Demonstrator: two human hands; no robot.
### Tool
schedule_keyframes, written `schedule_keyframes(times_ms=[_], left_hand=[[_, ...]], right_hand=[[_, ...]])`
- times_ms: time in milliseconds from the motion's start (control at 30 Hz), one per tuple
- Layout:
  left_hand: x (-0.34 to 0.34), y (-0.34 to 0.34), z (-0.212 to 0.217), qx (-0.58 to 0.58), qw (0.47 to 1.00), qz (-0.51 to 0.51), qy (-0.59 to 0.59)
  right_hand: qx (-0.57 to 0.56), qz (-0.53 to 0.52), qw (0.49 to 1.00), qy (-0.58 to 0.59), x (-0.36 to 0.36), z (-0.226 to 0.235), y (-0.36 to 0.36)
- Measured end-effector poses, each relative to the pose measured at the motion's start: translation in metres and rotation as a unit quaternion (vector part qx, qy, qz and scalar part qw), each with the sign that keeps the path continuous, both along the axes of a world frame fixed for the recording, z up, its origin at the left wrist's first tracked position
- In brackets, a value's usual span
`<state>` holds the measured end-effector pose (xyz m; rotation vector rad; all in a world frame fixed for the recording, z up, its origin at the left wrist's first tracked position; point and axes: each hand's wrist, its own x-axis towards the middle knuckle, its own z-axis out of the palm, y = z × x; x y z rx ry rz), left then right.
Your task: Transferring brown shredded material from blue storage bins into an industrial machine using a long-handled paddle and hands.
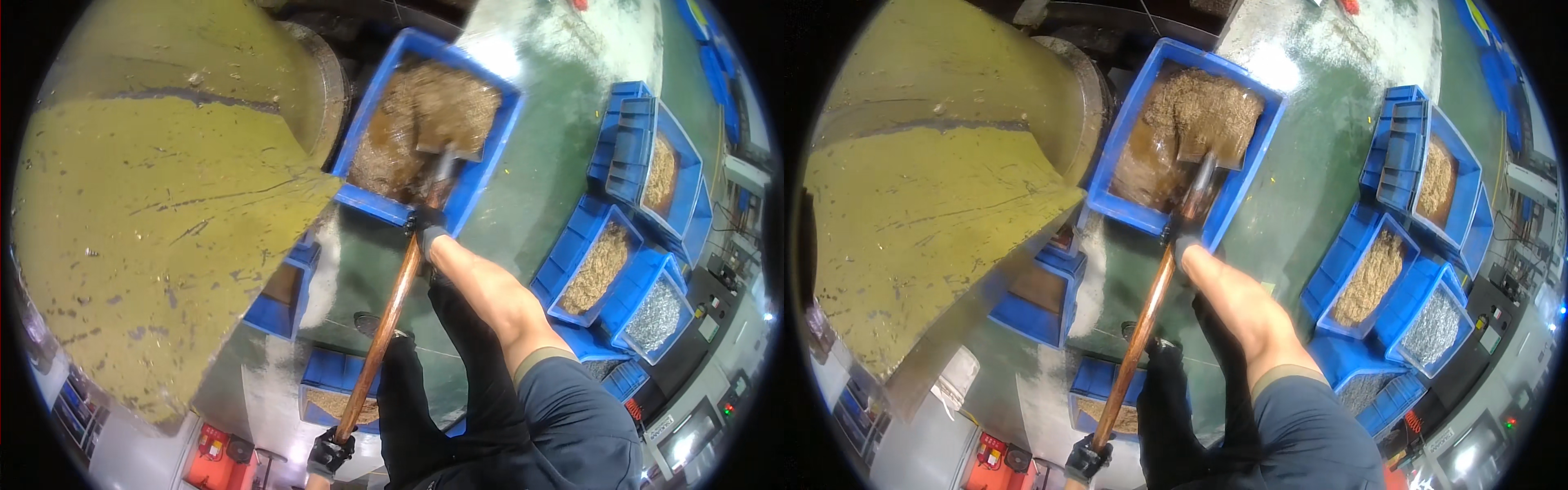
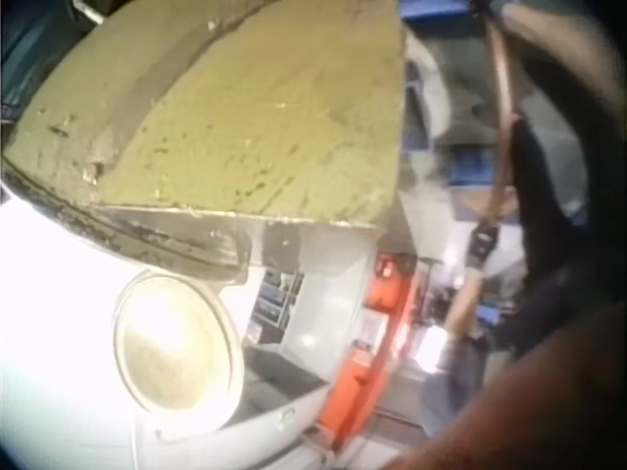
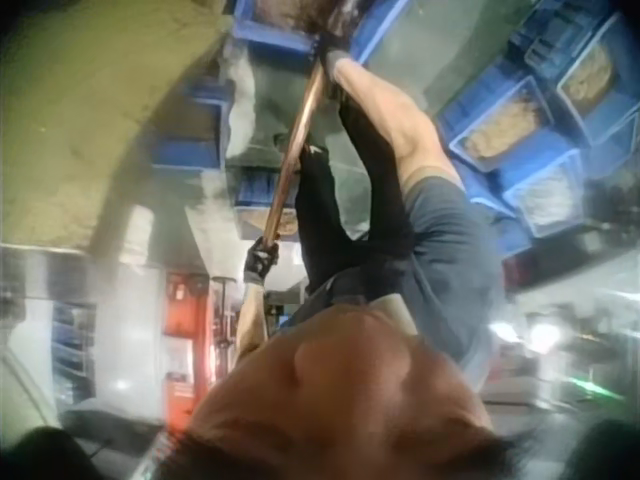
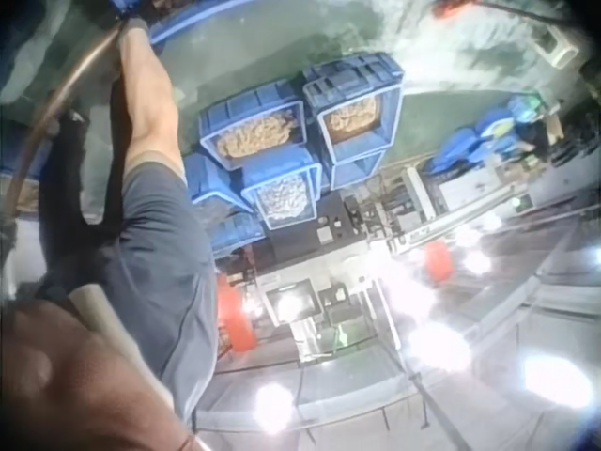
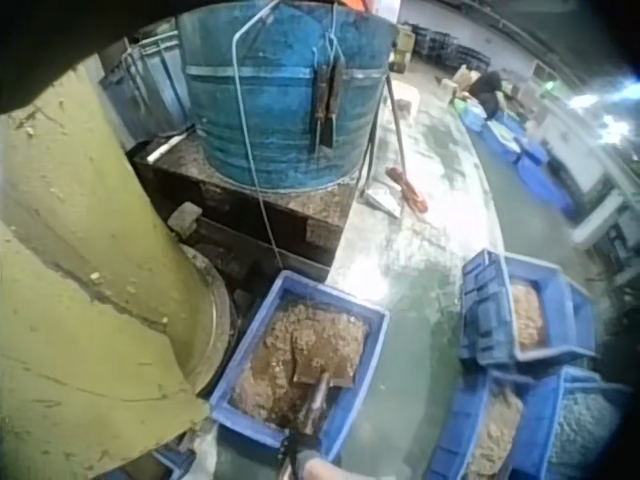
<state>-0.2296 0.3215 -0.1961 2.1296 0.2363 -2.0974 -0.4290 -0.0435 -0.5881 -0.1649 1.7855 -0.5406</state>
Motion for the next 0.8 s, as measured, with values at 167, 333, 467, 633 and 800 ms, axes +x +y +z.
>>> schedule_keyframes(times_ms=[167,333,467,633,800], left_hand=[[0.007,0.038,-0.014,-0.005,0.998,-0.07,0.003],[-0.003,0.055,-0.042,-0.027,0.948,-0.297,-0.114],[0.004,0.076,-0.053,-0.065,0.96,-0.256,-0.098],[-0.008,0.094,-0.054,-0.054,0.983,-0.165,-0.068],[-0.009,0.124,-0.048,-0.024,0.981,-0.165,-0.099]], right_hand=[[0.031,-0.019,0.998,-0.058,0.0,0.024,0.015],[0.035,0.007,0.999,-0.024,0.005,0.041,-0.004],[0.031,-0.039,0.994,-0.094,0.003,0.044,0.011],[0.026,-0.075,0.99,-0.116,-0.002,0.045,0.034],[0.015,-0.104,0.982,-0.156,0.001,0.053,0.065]])
